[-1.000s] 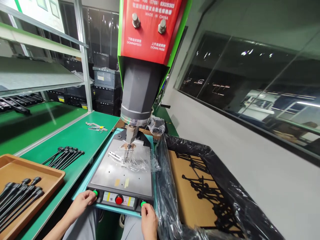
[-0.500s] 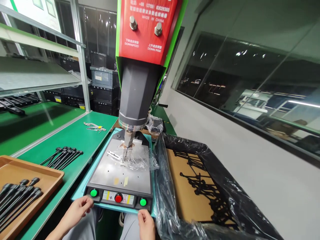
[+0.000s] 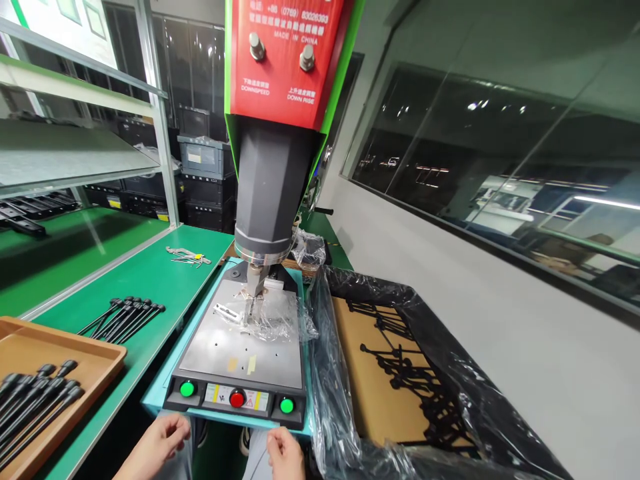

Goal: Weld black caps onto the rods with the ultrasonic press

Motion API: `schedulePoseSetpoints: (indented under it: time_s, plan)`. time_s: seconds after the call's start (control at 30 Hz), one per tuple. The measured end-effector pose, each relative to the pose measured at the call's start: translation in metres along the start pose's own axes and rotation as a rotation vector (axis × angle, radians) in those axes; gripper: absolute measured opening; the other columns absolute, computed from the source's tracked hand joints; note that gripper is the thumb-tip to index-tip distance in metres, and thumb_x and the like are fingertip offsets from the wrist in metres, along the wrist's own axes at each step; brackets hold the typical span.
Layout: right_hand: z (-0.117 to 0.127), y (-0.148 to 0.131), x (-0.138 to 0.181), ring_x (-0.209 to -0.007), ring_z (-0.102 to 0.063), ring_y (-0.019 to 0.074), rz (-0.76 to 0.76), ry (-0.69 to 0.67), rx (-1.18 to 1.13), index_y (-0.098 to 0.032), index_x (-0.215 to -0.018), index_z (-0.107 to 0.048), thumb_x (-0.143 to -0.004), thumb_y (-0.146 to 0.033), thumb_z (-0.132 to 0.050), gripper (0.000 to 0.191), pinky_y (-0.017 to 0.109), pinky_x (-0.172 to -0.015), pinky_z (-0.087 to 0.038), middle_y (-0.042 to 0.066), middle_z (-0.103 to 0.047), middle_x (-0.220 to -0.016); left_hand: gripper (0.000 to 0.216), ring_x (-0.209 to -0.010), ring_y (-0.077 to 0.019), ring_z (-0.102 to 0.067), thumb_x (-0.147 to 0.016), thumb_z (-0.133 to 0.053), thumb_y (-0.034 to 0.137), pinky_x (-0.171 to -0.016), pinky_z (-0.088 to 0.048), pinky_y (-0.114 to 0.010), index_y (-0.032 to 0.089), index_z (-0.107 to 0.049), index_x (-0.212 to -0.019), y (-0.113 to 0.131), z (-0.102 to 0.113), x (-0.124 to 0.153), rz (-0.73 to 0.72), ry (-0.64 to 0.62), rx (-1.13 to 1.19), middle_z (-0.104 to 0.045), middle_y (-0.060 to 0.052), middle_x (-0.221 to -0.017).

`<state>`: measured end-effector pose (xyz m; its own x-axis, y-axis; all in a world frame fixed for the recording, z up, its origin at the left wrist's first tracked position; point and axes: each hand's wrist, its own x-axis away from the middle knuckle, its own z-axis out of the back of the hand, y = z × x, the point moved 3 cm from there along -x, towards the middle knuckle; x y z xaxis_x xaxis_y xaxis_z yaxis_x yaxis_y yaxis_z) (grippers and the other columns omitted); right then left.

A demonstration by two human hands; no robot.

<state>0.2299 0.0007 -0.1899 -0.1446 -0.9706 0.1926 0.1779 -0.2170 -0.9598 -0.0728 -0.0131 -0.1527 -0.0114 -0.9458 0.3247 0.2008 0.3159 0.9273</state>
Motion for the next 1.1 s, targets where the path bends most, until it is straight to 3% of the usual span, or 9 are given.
schedulePoseSetpoints:
  time_s: [0.13,0.27,0.4,0.53,0.67,0.8,0.93,1.03,1.1]
  plan:
    - [-0.002,-0.018,-0.001,-0.047,-0.049,0.0148,-0.014,-0.097,-0.034,-0.019,-0.07,-0.061,-0.066,-0.063,-0.064,0.045,0.021,-0.04,-0.029,0.0,-0.054,-0.056,0.048,-0.054,-0.015,-0.046,-0.072,-0.054,0.068,-0.05,-0.033,-0.024,0.02,-0.051,-0.064,0.022,0.0,-0.002,-0.01,-0.006,-0.005,-0.052,0.001,-0.059]
    - [-0.005,-0.046,-0.002,-0.051,-0.051,0.0144,0.011,-0.172,-0.1,-0.018,-0.076,-0.063,-0.07,-0.06,-0.065,0.043,0.021,-0.043,-0.031,0.001,-0.058,-0.062,0.044,-0.059,-0.0165,-0.051,-0.081,-0.051,0.06,-0.057,-0.04,-0.027,0.019,-0.058,-0.067,0.064,0.008,-0.018,-0.18,0.03,-0.052,-0.057,-0.001,-0.063]
    - [-0.013,-0.08,-0.006,-0.051,-0.051,0.0132,0.059,-0.213,-0.145,-0.017,-0.076,-0.062,-0.074,-0.056,-0.066,0.038,0.022,-0.045,-0.033,0.001,-0.058,-0.063,0.036,-0.091,-0.0247,-0.062,-0.08,-0.057,0.051,-0.079,-0.049,-0.032,0.019,-0.067,-0.092,0.112,0.023,-0.055,-0.307,0.207,-0.095,-0.069,-0.008,-0.096]
    - [-0.023,-0.107,-0.011,-0.051,-0.049,0.0121,0.096,-0.239,-0.164,-0.016,-0.073,-0.06,-0.075,-0.052,-0.067,0.037,0.022,-0.046,-0.032,0.0,-0.057,-0.062,0.053,-0.12,-0.0269,-0.053,-0.079,-0.058,0.043,-0.095,-0.046,-0.036,0.017,-0.056,-0.125,0.152,0.03,-0.103,-0.468,0.311,-0.14,-0.056,-0.013,-0.131]
    - [-0.038,-0.121,-0.016,-0.051,-0.05,0.0113,0.066,-0.276,-0.179,-0.014,-0.079,-0.062,-0.075,-0.05,-0.068,0.036,0.021,-0.047,-0.032,0.001,-0.06,-0.063,0.063,-0.13,-0.0294,-0.043,-0.074,-0.065,0.041,-0.107,-0.034,-0.041,0.017,-0.052,-0.131,0.178,0.032,-0.143,-0.571,0.379,-0.286,-0.049,-0.014,-0.14]
    - [-0.053,-0.126,-0.03,-0.052,-0.054,0.012,0.06,-0.318,-0.178,-0.013,-0.091,-0.065,-0.076,-0.047,-0.066,0.038,0.021,-0.048,-0.037,0.004,-0.065,-0.07,0.061,-0.109,-0.0308,-0.058,-0.066,-0.072,0.042,-0.095,-0.041,-0.041,0.014,-0.061,-0.119,0.191,0.03,-0.165,-0.485,0.218,-0.223,-0.065,-0.015,-0.118]
    - [-0.07,-0.128,-0.052,-0.053,-0.059,0.0132,0.122,-0.351,-0.065,-0.012,-0.097,-0.069,-0.08,-0.044,-0.059,0.037,0.024,-0.049,-0.045,0.009,-0.07,-0.084,0.038,-0.069,-0.0226,-0.064,-0.07,-0.067,0.05,-0.072,-0.047,-0.034,0.013,-0.068,-0.08,0.201,0.019,-0.16,-0.407,0.005,-0.105,-0.069,-0.007,-0.07]
    - [-0.081,-0.137,-0.069,-0.056,-0.063,0.0149,0.307,-0.361,0.072,-0.017,-0.1,-0.072,-0.085,-0.036,-0.053,0.032,0.029,-0.05,-0.051,0.013,-0.063,-0.121,0.038,-0.062,-0.019,-0.064,-0.076,-0.062,0.053,-0.065,-0.047,-0.03,0.015,-0.063,-0.075,0.213,0.008,-0.144,-0.4,-0.098,-0.019,-0.068,-0.004,-0.065]
    - [-0.086,-0.148,-0.079,-0.067,-0.068,0.0191,0.501,-0.321,0.147,-0.02,-0.102,-0.073,-0.086,-0.03,-0.051,0.029,0.035,-0.061,-0.057,0.012,-0.054,-0.135,0.036,-0.062,-0.0173,-0.065,-0.075,-0.066,0.052,-0.064,-0.047,-0.028,0.016,-0.061,-0.078,0.223,0.002,-0.134,-0.365,-0.15,0.15,-0.07,-0.004,-0.072]
